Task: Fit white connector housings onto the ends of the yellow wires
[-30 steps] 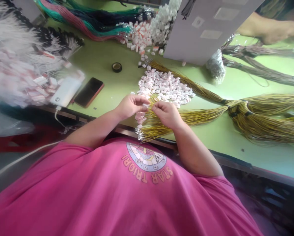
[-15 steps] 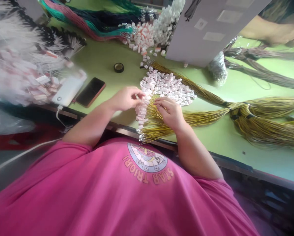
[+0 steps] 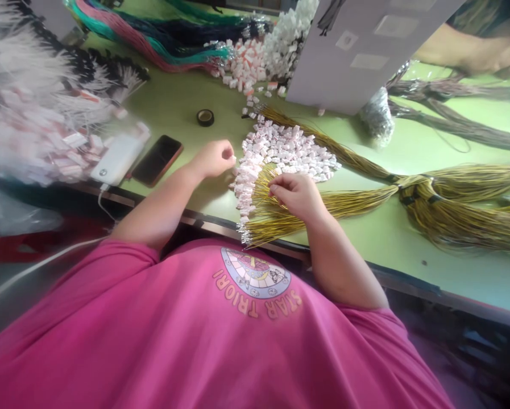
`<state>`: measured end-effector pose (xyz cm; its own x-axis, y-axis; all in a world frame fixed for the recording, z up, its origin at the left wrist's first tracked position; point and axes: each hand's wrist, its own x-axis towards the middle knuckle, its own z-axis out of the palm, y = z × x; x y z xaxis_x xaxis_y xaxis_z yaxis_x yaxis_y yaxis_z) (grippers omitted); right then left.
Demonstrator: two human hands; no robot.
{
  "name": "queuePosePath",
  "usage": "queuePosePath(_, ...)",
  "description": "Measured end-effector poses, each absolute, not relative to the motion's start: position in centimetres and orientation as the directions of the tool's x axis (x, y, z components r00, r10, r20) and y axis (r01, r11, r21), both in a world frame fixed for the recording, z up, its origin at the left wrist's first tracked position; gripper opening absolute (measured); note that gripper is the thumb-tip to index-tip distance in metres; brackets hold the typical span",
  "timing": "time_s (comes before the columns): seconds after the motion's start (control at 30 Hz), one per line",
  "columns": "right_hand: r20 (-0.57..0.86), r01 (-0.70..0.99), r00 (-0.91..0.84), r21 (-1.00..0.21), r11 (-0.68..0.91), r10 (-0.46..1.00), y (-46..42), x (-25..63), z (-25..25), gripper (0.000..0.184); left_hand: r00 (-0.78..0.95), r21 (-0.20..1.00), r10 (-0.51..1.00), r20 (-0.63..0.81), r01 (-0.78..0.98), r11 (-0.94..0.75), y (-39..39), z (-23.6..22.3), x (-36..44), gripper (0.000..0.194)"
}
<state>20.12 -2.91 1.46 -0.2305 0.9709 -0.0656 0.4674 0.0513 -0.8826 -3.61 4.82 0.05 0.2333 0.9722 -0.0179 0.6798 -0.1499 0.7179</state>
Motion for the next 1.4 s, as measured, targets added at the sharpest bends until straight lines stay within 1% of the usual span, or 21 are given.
queuePosePath(0.07,-0.001,0.513,-0.221,-0.851,0.115,0.975,-3.0,19.9,1.4,0.018,0.262,0.823,0.964,-0.043,0.556,-0.114,3.4,1.6,-3.2,0.017)
queuePosePath(0.17,0.067,0.531,-0.211,-0.83,0.172,0.975,-3.1,19.7,1.3,0.018,0.375,0.943,0.922,-0.099,0.33,-0.032,1.2,2.9,-2.0,0.021)
queuePosePath(0.27,0.081,0.533,-0.216,-0.825,0.187,0.973,-3.3,19.5,1.3,0.019,0.439,0.986,0.886,-0.148,0.138,0.096,-0.3,2.4,-0.8,0.025)
queuePosePath(0.33,0.087,0.542,-0.231,-0.816,0.202,0.969,-3.4,19.4,1.4,0.021,0.456,0.984,0.872,-0.178,0.076,0.161,-0.7,1.7,-0.3,0.026)
queuePosePath(0.53,0.098,0.569,-0.293,-0.782,0.255,0.951,-3.4,19.4,1.0,0.024,0.429,0.975,0.876,-0.222,0.078,0.208,-1.0,1.0,0.4,0.017)
queuePosePath(0.7,0.086,0.604,-0.305,-0.753,0.262,0.949,-3.3,19.5,0.7,0.025,0.403,0.979,0.892,-0.203,0.064,0.194,-1.1,1.1,0.9,0.014)
queuePosePath(0.8,0.074,0.608,-0.305,-0.752,0.254,0.949,-3.2,19.4,0.7,0.025,0.368,0.985,0.915,-0.164,0.114,0.131,-1.4,1.1,1.1,0.016)
queuePosePath(0.97,-0.001,0.567,-0.333,-0.799,0.2,0.943,-3.2,19.1,0.8,0.027,0.365,0.969,0.93,-0.051,0.245,-0.043,-1.9,1.0,1.3,0.015)
queuePosePath(1.07,-0.03,0.534,-0.308,-0.833,0.146,0.951,-3.2,19.1,0.9,0.025,0.332,0.958,0.943,-0.03,0.279,-0.067,-1.9,0.9,1.3,0.018)
queuePosePath(1.13,-0.02,0.536,-0.28,-0.832,0.139,0.96,-3.3,19.1,0.9,0.021,0.326,0.948,0.945,-0.021,0.306,-0.084,-1.9,0.9,1.3,0.018)
queuePosePath(1.23,0.015,0.561,-0.255,-0.812,0.161,0.967,-3.3,19.1,0.8,0.019,0.386,0.933,0.922,0.019,0.323,-0.155,-1.8,0.9,1.4,0.016)
queuePosePath(1.33,0.027,0.564,-0.261,-0.807,0.175,0.965,-3.2,19.1,0.6,0.019,0.411,0.913,0.909,0.069,0.342,-0.224,-1.6,0.9,1.4,0.017)
queuePosePath(1.4,0.043,0.558,-0.276,-0.807,0.196,0.96,-3.0,19.5,0.5,0.02,0.41,0.876,0.905,0.118,0.385,-0.289,-1.4,1.0,1.2,0.018)
